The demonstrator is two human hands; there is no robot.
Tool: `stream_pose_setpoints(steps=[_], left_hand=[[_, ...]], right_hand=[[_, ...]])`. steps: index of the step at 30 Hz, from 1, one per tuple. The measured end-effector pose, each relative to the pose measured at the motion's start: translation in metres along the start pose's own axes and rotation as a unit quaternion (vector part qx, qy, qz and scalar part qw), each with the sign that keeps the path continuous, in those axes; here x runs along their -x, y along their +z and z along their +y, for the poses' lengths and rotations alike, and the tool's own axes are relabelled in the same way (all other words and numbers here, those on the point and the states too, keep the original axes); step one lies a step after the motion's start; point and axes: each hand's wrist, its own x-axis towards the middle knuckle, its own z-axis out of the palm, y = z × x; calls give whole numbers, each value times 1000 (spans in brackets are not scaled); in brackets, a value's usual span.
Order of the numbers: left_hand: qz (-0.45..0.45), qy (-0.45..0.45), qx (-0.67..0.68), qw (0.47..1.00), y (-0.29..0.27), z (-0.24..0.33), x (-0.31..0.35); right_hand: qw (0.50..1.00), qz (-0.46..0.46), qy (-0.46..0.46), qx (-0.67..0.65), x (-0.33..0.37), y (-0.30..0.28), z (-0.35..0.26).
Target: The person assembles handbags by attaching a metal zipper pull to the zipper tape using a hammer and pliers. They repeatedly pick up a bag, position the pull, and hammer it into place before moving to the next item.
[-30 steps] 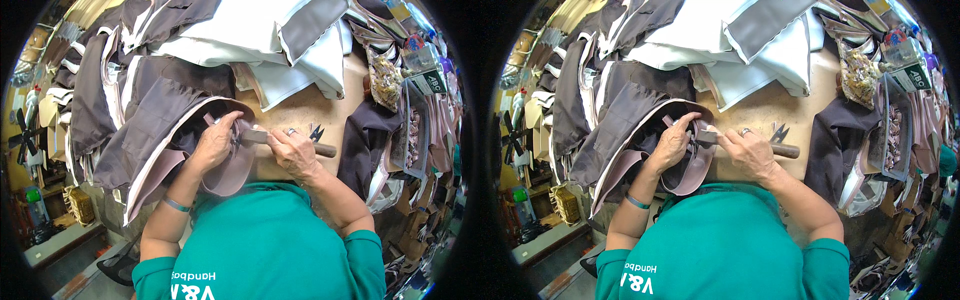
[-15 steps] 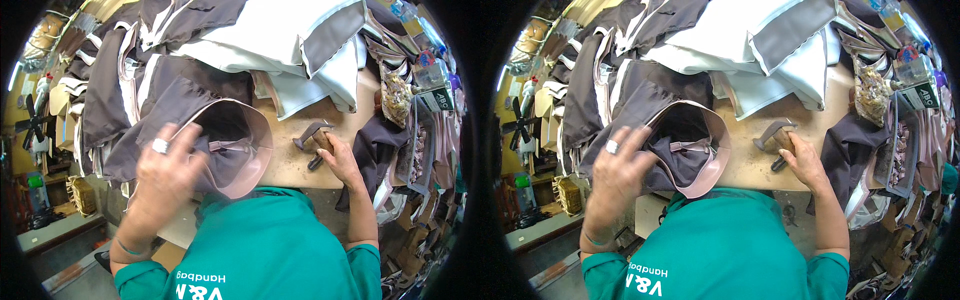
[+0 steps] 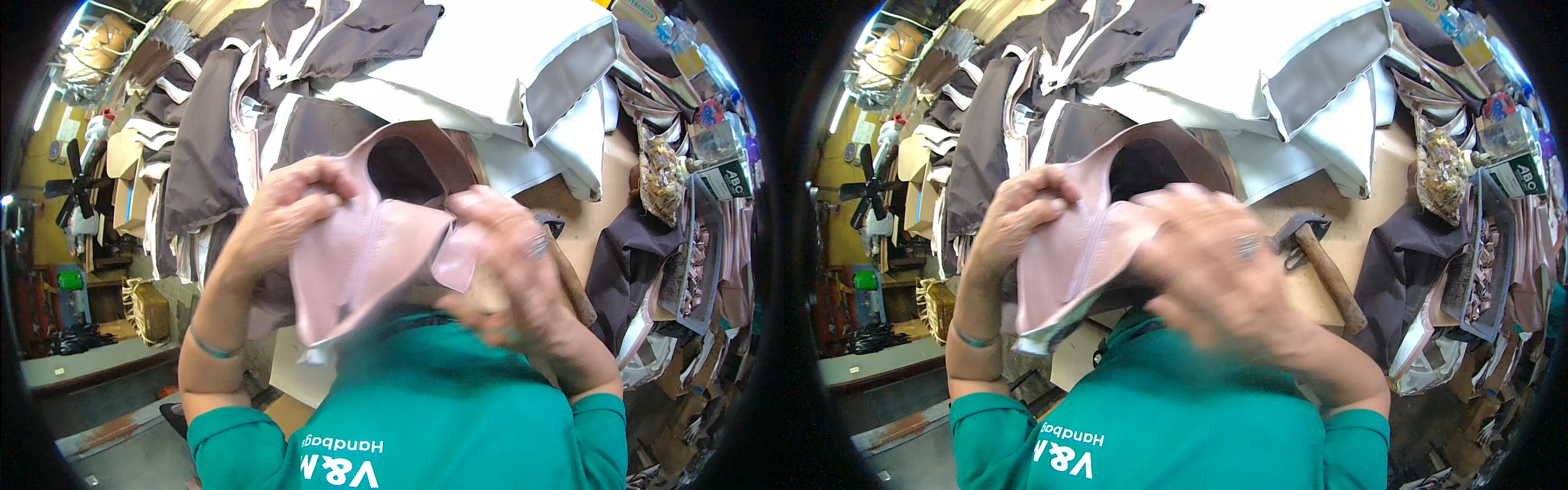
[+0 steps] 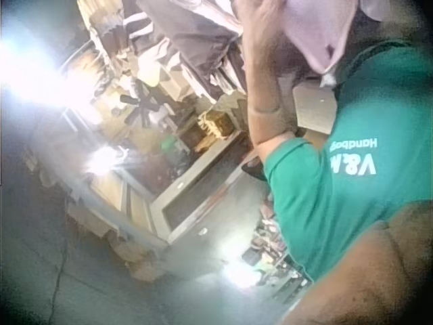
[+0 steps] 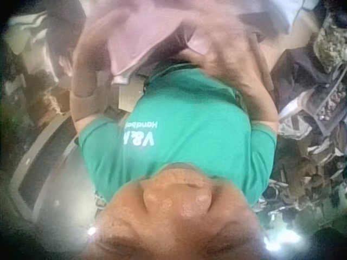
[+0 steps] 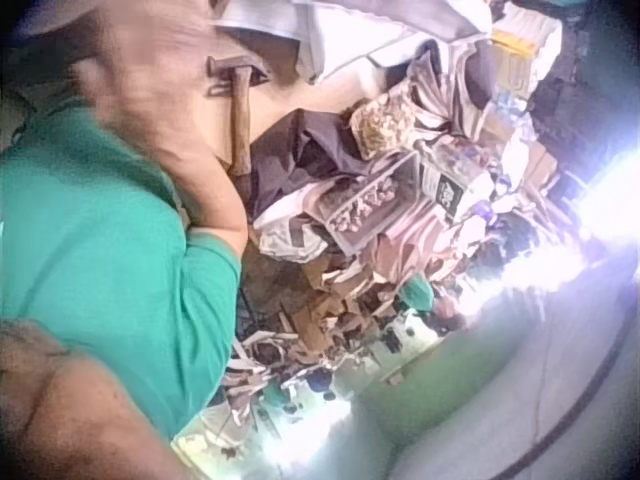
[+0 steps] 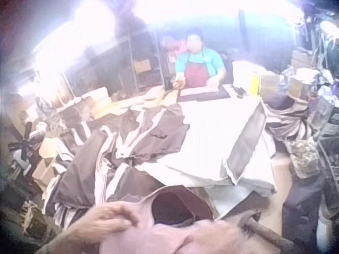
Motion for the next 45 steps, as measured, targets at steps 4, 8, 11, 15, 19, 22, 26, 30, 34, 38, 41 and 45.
stream_pose_setpoints(steps=[4,8,11,15,19,22,26,30,34,38,41,45], left_hand=[[18,37,87,995,4,-1,-21],[93,68,22,993,-16,18,12],[98,64,75,990,-10,19,37],[47,47,92,994,-7,11,35],[101,6,-36,994,-20,-12,23],[93,-64,23,993,-58,-55,24],[135,-30,-350,927,-35,-39,34],[-56,183,-355,915,-30,-2,35],[-99,244,-348,900,-2,10,38],[-1,199,-279,939,11,11,27],[-5,111,-140,984,19,10,19],[-45,72,-51,995,25,13,10]], right_hand=[[992,-82,-99,-20,-24,31,-12],[980,-113,20,-165,-42,3,-12],[969,-160,-77,-171,-46,-3,-14],[983,-109,-4,-145,-48,27,25],[969,-219,-3,-116,-37,33,39],[926,-303,136,-181,-40,7,50],[850,-222,288,-380,-39,0,68],[812,-247,279,-449,-44,3,75],[782,-261,270,-497,-48,8,90],[970,-193,117,91,-47,14,62],[961,-90,74,-250,-45,21,45],[939,-111,107,-308,-39,24,33]])
